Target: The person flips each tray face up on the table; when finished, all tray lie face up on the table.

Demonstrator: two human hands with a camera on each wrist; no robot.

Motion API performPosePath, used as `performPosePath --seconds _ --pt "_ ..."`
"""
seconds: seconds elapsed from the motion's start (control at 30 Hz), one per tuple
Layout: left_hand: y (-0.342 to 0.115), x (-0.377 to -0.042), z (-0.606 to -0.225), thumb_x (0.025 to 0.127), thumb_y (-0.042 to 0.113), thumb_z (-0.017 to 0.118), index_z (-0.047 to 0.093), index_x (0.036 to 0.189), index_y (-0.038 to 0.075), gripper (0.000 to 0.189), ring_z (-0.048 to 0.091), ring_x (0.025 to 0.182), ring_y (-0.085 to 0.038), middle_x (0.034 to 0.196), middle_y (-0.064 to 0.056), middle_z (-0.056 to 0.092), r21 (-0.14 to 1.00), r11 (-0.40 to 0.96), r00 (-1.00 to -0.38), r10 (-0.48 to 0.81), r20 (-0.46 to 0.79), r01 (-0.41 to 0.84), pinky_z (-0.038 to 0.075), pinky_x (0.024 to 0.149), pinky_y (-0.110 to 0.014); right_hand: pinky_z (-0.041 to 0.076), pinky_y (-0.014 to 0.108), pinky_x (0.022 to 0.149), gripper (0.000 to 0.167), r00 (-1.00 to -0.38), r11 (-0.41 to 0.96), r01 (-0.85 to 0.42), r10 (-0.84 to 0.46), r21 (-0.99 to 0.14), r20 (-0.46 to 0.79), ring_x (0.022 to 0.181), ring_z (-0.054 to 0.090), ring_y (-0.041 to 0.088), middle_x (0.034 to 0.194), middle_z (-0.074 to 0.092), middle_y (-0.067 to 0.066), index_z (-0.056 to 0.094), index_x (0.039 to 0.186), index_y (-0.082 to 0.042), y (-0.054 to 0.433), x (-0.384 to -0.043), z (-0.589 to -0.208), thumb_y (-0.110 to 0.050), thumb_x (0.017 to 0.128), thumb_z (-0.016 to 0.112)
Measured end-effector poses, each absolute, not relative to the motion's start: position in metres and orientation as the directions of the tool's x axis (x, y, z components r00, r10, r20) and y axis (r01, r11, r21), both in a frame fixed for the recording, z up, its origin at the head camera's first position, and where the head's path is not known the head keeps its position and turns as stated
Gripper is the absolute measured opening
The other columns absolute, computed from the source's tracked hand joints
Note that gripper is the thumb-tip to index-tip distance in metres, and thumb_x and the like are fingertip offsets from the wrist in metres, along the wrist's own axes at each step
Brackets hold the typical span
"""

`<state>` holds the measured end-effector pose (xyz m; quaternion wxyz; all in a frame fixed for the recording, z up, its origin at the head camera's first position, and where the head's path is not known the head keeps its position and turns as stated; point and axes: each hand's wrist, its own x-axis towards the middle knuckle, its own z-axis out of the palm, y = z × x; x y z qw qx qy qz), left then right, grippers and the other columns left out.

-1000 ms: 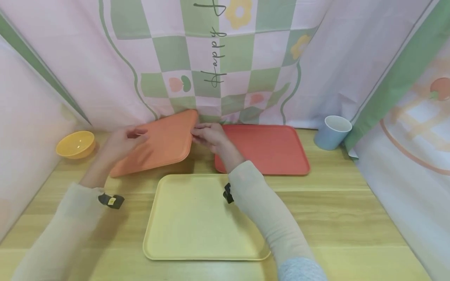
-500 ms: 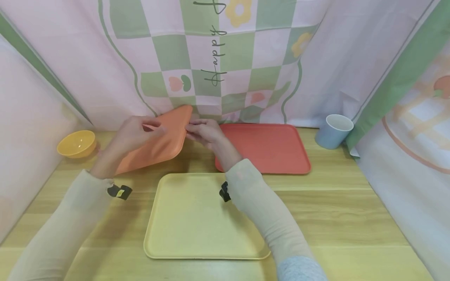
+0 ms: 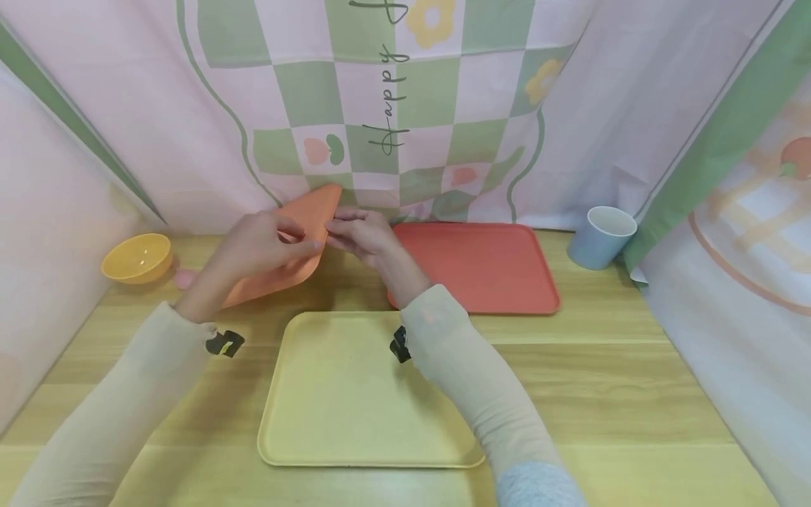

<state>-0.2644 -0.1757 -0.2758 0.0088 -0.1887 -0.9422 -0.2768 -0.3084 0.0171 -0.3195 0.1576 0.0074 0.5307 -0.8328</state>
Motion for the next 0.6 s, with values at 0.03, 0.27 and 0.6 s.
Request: performPosePath --seconds 0.03,0.27,0.6 --pt "-0.173 -0.263 -0.275 0.089 0.047 0.072 0.063 0.069 0.01 0.043 0.045 0.059 -0.015 0.056 0.003 0.045 0.507 0.78 -0.927 0.353 0.127 0.366 0.038 0.059 -0.031 0.059 0.023 0.069 0.033 -0.95 -0.388 0.268 -0.257 -0.882 -0.176 0.075 0.068 0.017 0.093 0.069 0.011 0.057 0.13 0.015 0.017 -0.308 -0.319 0.012 0.097 0.058" --pt "-0.155 -0.256 -0.267 0.088 0.05 0.071 0.046 0.058 0.014 0.053 0.036 0.052 -0.016 0.054 0.005 0.033 0.325 0.877 -0.934 0.341 0.104 0.355 0.028 0.051 -0.032 0.059 0.024 0.068 0.036 -0.949 -0.395 0.267 -0.266 -0.879 -0.169 0.075 0.07 0.018 0.09 0.069 0.012 0.053 0.134 0.017 0.016 -0.307 -0.317 0.012 0.098 0.055" --pt "-0.14 -0.25 -0.265 0.087 0.038 0.073 0.055 0.058 0.013 0.043 0.049 0.056 -0.02 0.053 0.003 0.044 0.213 0.911 -0.936 0.346 0.067 0.352 0.038 0.055 -0.034 0.059 0.023 0.068 0.036 -0.948 -0.393 0.281 -0.257 -0.876 -0.189 0.076 0.071 0.017 0.098 0.069 0.015 0.053 0.134 0.016 0.017 -0.306 -0.314 0.01 0.099 0.057"
